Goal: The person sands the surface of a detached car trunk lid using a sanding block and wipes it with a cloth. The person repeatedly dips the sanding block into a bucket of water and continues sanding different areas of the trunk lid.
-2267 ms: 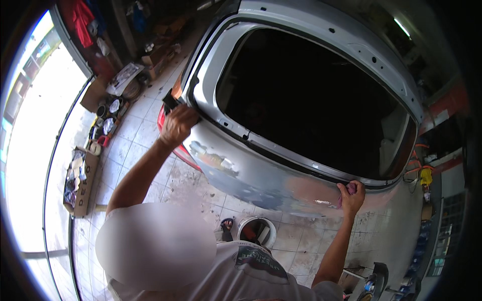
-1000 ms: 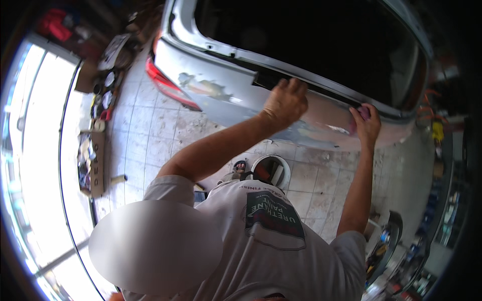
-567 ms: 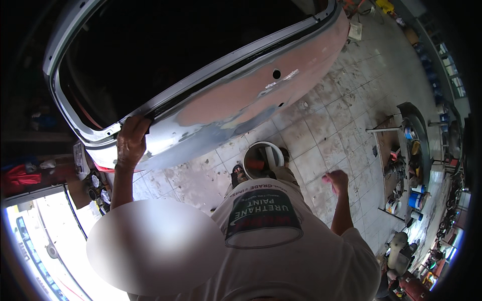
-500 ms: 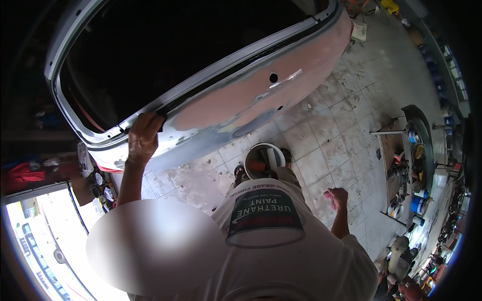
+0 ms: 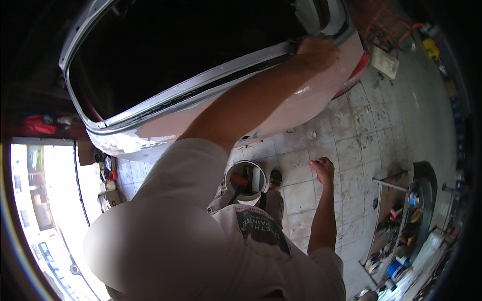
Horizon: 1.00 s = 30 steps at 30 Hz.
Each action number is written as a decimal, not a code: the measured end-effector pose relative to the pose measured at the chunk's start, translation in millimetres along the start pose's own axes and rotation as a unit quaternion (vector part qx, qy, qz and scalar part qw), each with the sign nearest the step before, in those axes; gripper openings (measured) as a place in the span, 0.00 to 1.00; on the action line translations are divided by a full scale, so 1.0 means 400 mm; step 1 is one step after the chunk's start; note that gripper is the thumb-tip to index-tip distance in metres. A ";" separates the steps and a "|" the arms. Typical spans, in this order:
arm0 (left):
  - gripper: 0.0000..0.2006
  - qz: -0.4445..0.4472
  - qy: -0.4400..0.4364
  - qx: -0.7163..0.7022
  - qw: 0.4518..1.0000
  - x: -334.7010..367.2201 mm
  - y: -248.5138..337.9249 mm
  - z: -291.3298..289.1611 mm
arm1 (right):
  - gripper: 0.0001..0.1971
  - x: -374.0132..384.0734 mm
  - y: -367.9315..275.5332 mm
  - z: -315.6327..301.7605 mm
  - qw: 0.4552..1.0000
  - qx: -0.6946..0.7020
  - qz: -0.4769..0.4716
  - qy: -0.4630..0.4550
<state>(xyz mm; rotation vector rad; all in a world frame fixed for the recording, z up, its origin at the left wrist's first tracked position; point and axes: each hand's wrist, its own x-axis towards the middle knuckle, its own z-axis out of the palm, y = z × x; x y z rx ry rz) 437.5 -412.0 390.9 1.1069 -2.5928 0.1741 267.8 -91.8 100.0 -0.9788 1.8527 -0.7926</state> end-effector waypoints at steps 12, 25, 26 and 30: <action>0.09 -0.152 -0.100 -0.032 0.983 -0.365 0.039 -0.179 | 0.25 0.046 -0.008 0.112 0.948 0.193 0.134 -0.215; 0.35 -0.544 -0.008 -0.645 0.537 -1.583 0.259 0.315 | 0.43 -0.322 -0.137 0.509 0.828 0.059 0.275 -0.485; 0.35 -0.574 0.010 -0.585 0.572 -1.668 0.284 0.413 | 0.45 -0.340 -0.122 0.519 0.835 0.013 0.259 -0.484; 0.31 -0.717 -0.013 -0.429 0.550 -1.774 0.334 0.631 | 0.40 -0.356 0.015 0.502 0.849 -0.153 0.219 -0.456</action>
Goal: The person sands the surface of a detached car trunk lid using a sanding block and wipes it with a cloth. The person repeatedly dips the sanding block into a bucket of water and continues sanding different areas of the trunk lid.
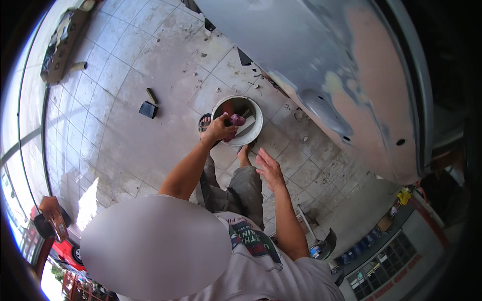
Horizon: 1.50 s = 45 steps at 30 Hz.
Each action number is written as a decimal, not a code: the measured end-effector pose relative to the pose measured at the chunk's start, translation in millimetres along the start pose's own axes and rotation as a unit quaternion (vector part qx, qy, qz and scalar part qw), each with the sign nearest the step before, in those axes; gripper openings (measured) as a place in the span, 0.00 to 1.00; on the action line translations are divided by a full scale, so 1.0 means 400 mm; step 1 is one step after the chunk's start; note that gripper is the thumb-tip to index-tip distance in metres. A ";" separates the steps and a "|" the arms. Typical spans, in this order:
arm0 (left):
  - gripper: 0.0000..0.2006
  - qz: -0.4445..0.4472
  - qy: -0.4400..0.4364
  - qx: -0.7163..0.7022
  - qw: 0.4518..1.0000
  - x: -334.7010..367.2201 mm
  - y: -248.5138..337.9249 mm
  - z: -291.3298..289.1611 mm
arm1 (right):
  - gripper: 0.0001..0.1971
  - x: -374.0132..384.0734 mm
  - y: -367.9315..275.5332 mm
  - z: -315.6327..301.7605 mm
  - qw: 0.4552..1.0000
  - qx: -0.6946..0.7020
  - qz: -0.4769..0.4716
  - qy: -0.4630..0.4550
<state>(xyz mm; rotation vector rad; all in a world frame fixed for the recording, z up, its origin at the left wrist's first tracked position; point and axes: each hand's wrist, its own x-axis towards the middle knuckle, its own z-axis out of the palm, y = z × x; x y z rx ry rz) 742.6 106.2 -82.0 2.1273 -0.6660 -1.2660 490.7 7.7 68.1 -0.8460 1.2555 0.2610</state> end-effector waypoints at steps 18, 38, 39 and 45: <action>0.18 -0.218 0.089 -0.087 0.968 0.532 -0.624 0.477 | 0.33 0.401 0.273 -0.166 0.954 -0.285 0.088 0.016; 0.10 0.174 0.045 -0.259 0.949 -0.213 0.108 0.063 | 0.38 0.555 -0.149 0.000 0.817 0.248 0.135 -0.503; 0.11 0.150 0.080 -0.284 0.944 -0.202 0.078 0.067 | 0.36 0.567 -0.138 -0.020 0.850 0.214 0.106 -0.469; 0.20 -0.142 0.323 -0.355 0.865 -0.147 -0.173 0.198 | 0.24 0.591 -0.095 -0.098 0.958 -0.164 -0.003 -0.234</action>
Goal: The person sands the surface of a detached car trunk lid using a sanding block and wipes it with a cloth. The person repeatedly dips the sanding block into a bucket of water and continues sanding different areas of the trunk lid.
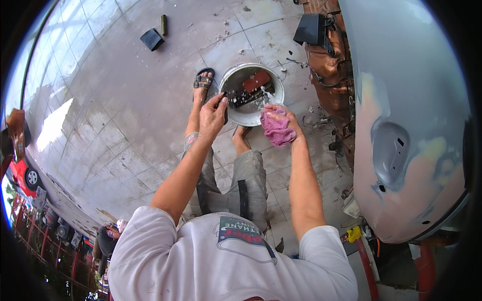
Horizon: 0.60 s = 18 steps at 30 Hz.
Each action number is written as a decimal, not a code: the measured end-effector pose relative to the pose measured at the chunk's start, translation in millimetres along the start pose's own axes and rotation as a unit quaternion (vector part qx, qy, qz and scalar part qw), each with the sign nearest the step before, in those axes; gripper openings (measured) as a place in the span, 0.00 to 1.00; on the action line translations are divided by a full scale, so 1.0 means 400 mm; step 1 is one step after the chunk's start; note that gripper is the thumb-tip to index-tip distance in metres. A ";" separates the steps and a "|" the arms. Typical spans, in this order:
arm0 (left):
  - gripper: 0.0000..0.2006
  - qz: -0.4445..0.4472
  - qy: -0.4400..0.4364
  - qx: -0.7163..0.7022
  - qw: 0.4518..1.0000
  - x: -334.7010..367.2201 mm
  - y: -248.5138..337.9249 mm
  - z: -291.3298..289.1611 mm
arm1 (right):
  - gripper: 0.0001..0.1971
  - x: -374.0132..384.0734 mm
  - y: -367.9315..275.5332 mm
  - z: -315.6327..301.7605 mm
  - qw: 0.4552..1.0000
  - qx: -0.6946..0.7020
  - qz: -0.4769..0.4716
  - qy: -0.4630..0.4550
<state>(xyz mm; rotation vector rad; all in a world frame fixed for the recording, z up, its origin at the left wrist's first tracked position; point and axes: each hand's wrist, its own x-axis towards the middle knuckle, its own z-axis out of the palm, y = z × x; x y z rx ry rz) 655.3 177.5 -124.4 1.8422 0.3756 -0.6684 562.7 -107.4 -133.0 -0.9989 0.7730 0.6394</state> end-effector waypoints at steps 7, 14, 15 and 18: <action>0.32 -0.147 -0.180 -0.245 0.941 -0.192 -0.079 0.188 | 0.37 -0.059 0.062 0.120 0.905 -0.419 -0.073 -0.006; 0.35 -0.185 -0.363 -0.069 0.911 -0.017 -0.220 0.165 | 0.21 -0.095 0.198 -0.113 0.938 -0.339 0.075 -0.001; 0.36 -0.140 -0.329 0.014 0.934 0.040 -0.218 0.189 | 0.19 -0.104 0.195 -0.107 0.956 -0.279 0.092 0.020; 0.42 0.144 -0.065 0.213 0.964 0.260 -0.343 0.309 | 0.15 -0.076 0.231 -0.137 0.965 -0.248 0.069 0.055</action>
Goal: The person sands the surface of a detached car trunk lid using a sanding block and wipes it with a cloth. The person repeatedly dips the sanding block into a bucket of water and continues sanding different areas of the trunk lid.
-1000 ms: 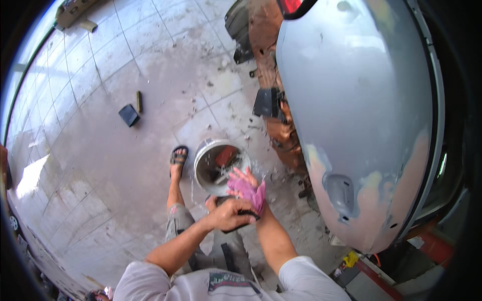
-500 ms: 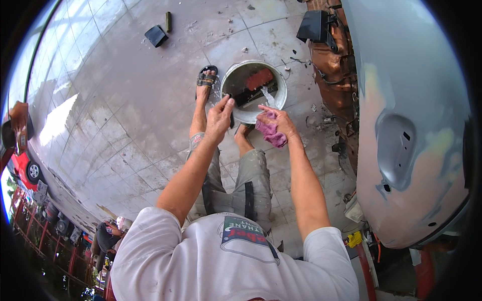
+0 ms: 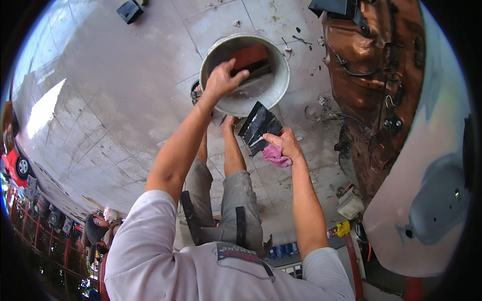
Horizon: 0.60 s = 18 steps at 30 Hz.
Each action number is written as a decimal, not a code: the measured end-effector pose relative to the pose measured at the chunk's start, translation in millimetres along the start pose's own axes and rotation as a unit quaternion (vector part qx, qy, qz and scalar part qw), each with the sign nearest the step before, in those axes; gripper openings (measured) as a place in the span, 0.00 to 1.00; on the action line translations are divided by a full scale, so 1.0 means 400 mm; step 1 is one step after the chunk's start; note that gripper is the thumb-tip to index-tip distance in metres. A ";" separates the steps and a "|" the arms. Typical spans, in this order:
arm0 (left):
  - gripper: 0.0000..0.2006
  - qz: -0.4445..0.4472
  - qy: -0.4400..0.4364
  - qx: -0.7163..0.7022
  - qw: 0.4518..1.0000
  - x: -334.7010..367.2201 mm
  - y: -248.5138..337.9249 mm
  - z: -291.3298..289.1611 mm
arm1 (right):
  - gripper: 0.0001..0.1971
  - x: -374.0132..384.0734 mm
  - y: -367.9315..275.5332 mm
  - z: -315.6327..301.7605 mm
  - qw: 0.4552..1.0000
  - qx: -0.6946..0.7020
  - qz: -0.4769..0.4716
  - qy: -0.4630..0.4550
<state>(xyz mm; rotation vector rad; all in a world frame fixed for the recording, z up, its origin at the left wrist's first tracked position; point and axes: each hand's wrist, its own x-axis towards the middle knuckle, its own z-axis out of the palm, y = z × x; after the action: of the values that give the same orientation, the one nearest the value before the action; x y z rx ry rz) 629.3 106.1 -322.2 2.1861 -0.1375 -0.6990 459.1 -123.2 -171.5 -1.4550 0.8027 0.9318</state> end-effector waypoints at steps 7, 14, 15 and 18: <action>0.31 0.024 -0.146 0.097 0.984 0.250 -0.103 0.128 | 0.10 0.114 0.055 0.015 0.972 0.222 0.069 0.025; 0.38 0.109 -0.029 -0.235 0.965 -0.054 0.013 0.022 | 0.13 0.139 0.036 -0.002 0.965 0.249 0.070 0.047; 0.40 0.074 -0.039 -0.245 0.966 -0.108 0.055 -0.007 | 0.13 0.151 0.028 -0.003 0.964 0.254 0.077 0.027; 0.38 -0.044 -0.063 -0.278 0.957 -0.179 0.112 -0.094 | 0.13 0.141 -0.059 -0.006 0.976 0.206 0.072 0.000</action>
<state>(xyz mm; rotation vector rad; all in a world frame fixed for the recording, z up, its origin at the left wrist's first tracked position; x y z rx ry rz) 594.9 125.0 -238.8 1.6156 0.0865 -0.8148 505.4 -121.4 -211.5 -1.0462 1.0431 0.8116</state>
